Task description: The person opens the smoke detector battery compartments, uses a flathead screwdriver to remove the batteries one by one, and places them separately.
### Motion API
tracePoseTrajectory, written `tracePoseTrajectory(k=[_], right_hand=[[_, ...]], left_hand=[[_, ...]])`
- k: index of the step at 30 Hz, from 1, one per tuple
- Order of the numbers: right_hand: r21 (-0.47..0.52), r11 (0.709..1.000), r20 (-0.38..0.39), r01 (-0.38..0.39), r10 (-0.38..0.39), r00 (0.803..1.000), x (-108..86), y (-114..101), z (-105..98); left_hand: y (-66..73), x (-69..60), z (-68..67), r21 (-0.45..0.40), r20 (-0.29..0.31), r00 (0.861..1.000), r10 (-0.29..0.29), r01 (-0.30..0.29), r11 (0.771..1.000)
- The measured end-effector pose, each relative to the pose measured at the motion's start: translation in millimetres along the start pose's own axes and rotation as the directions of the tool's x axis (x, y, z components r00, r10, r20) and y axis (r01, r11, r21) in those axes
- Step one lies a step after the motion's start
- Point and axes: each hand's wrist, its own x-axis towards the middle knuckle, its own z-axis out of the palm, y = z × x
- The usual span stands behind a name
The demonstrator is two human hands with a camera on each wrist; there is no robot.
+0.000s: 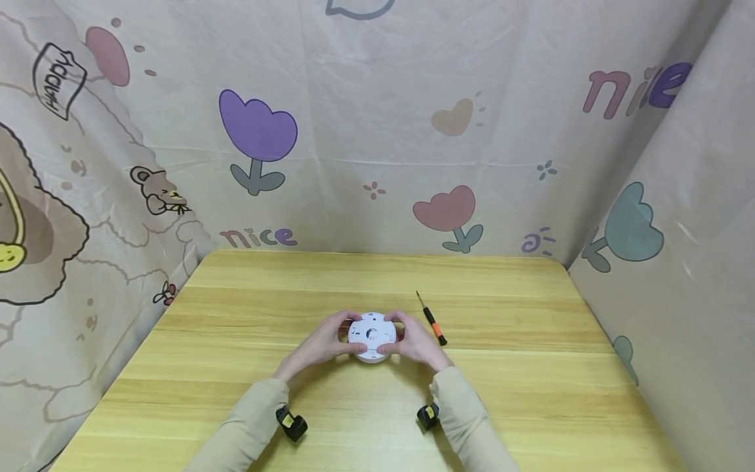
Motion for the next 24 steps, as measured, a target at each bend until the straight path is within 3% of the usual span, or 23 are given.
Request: tracePoseTrajectory(k=[16,19,24], right_hand=[[-0.002,1.0,0.025,-0.031,0.031,0.999,3.3,2.6,0.6],[-0.019,1.0,0.016,-0.008,0.008,1.0,2.5,3.3,2.0],[-0.136,0.987,-0.042,0.08,-0.086,0.995,0.6,2.9,4.4]], left_hand=[[-0.4,0.7,0.5,-0.045,0.025,0.999,-0.036,0.037,0.998],[0.0,-1.0,1.5,-0.045,0.022,0.999,-0.04,0.041,0.998],[0.2,-3.7,4.3,-0.02,-0.004,0.999,-0.039,0.039,0.999]])
